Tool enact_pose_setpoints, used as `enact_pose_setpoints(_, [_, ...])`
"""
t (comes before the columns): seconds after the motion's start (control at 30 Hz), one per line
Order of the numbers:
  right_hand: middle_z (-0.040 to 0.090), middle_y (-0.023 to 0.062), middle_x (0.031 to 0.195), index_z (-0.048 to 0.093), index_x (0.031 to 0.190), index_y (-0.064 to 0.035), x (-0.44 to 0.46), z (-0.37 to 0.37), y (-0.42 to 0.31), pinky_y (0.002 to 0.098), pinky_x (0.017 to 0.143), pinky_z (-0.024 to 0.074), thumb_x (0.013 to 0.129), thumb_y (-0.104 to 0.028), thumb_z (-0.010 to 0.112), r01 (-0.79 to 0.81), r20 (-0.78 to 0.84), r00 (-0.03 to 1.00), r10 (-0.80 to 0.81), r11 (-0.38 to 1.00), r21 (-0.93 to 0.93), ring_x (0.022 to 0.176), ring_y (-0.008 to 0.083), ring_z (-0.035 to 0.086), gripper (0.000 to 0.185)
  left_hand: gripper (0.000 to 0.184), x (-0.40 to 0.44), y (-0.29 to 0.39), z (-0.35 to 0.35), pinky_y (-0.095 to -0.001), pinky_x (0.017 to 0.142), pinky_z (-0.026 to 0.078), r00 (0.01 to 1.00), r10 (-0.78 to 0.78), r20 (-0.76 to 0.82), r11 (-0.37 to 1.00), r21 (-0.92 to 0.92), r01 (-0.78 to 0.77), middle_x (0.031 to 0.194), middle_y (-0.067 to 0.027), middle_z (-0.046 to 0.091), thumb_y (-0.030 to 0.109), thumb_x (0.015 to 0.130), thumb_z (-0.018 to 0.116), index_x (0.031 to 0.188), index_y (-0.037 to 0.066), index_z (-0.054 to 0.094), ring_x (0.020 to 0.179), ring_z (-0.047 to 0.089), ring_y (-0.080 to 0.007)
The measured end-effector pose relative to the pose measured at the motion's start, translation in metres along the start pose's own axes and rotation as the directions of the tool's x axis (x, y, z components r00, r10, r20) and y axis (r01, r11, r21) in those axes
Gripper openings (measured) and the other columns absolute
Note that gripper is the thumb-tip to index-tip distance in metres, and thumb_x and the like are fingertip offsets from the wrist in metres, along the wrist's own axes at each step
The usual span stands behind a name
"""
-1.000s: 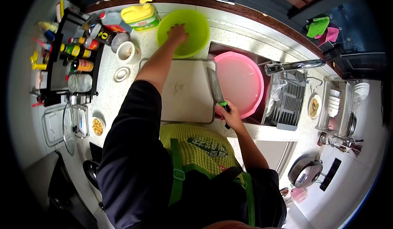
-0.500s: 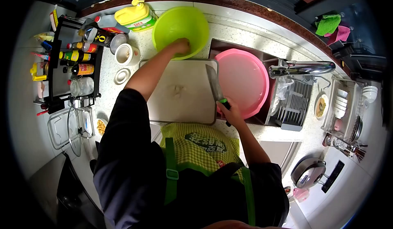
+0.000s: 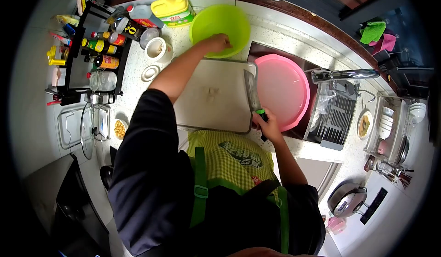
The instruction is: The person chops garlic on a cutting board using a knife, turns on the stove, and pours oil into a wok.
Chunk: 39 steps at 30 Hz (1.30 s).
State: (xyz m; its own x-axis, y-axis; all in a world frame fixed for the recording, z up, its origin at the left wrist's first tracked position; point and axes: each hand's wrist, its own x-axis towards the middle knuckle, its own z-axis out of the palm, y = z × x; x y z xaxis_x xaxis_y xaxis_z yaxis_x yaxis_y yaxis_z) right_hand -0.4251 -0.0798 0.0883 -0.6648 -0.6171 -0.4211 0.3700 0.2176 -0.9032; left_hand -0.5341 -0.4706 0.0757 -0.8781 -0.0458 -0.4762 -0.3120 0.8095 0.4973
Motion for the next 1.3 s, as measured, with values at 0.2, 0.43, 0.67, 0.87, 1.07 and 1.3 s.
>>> enact_pose_setpoints(0.2, [0.055, 0.0014, 0.064, 0.057, 0.092, -0.0006, -0.002, -0.002, 0.009, 0.0246, 0.043, 0.0428, 0.092, -0.016, 0.064, 0.026, -0.032, 0.999, -0.028, 0.998, -0.065, 0.047, 0.0087, 0.052, 0.017, 0.024, -0.107, 0.049, 0.036, -0.0348, 0.071, 0.05, 0.953, 0.178, -0.244, 0.922, -0.298, -0.248, 0.092, -0.0132, 0.064, 0.027, 0.089, 0.067, 0.099, 0.007, 0.062, 0.078, 0.061, -0.022])
enact_pose_setpoints(0.43, [0.053, 0.0023, 0.065, 0.058, 0.1, -0.0015, -0.015, 0.0, 0.031, 0.0247, 0.041, 0.0417, 0.092, -0.019, 0.065, -0.01, -0.063, 0.998, 0.009, 1.0, -0.024, 0.044, 0.0102, 0.05, 0.02, 0.02, -0.127, 0.02, 0.185, -0.0397, 0.078, 0.046, 0.863, 0.366, -0.347, 0.903, -0.092, -0.42, 0.093, -0.0104, 0.056, 0.025, 0.086, 0.067, 0.098, 0.01, 0.063, 0.088, 0.057, -0.0303])
enact_pose_setpoints(0.67, [0.053, 0.001, 0.064, 0.059, 0.105, -0.0015, -0.031, 0.02, 0.02, 0.0245, 0.041, 0.0401, 0.092, -0.018, 0.066, -0.02, -0.1, 0.995, 0.014, 0.998, -0.067, 0.044, 0.0091, 0.049, 0.022, 0.025, -0.144, -0.003, 0.181, -0.0466, 0.095, 0.035, 0.71, 0.466, -0.528, 0.87, 0.42, -0.258, 0.1, -0.0048, 0.054, 0.03, 0.081, 0.07, 0.101, 0.016, 0.064, 0.105, 0.049, -0.0248])
enact_pose_setpoints(0.87, [0.053, 0.0024, 0.061, 0.055, 0.089, -0.0024, -0.027, 0.032, 0.011, 0.0268, 0.045, 0.0414, 0.094, -0.024, 0.063, -0.127, -0.089, 0.99, 0.109, 0.963, -0.24, 0.046, 0.0114, 0.052, 0.023, 0.043, -0.165, -0.005, 0.178, -0.0513, 0.106, 0.027, 0.771, 0.325, -0.547, 0.923, 0.361, -0.133, 0.123, -0.0084, 0.052, 0.032, 0.08, 0.072, 0.118, 0.015, 0.062, 0.125, 0.04, -0.0304])
enact_pose_setpoints(1.07, [0.063, 0.0269, 0.081, 0.054, 0.104, 0.0023, -0.004, 0.041, 0.021, 0.0499, 0.071, 0.0493, 0.088, -0.019, 0.061, 0.012, -0.058, 0.995, -0.075, 0.702, -0.712, 0.078, 0.0428, 0.064, 0.027, 0.05, -0.16, -0.013, 0.184, -0.0534, 0.112, 0.021, 0.754, 0.218, -0.62, 0.975, 0.175, -0.137, 0.138, -0.0105, 0.046, 0.032, 0.078, 0.074, 0.123, 0.014, 0.06, 0.138, 0.029, -0.0341])
enact_pose_setpoints(1.3, [0.064, 0.0283, 0.087, 0.056, 0.103, 0.002, 0.007, 0.049, 0.017, 0.0528, 0.077, 0.0493, 0.089, -0.025, 0.061, 0.022, -0.083, 0.986, -0.145, 0.607, -0.795, 0.086, 0.0466, 0.062, 0.03, 0.029, -0.152, -0.002, 0.171, -0.0512, 0.112, 0.024, 0.816, 0.286, -0.503, 0.949, 0.266, -0.169, 0.118, -0.0092, 0.057, 0.023, 0.077, 0.074, 0.102, 0.011, 0.068, 0.126, 0.042, -0.0323])
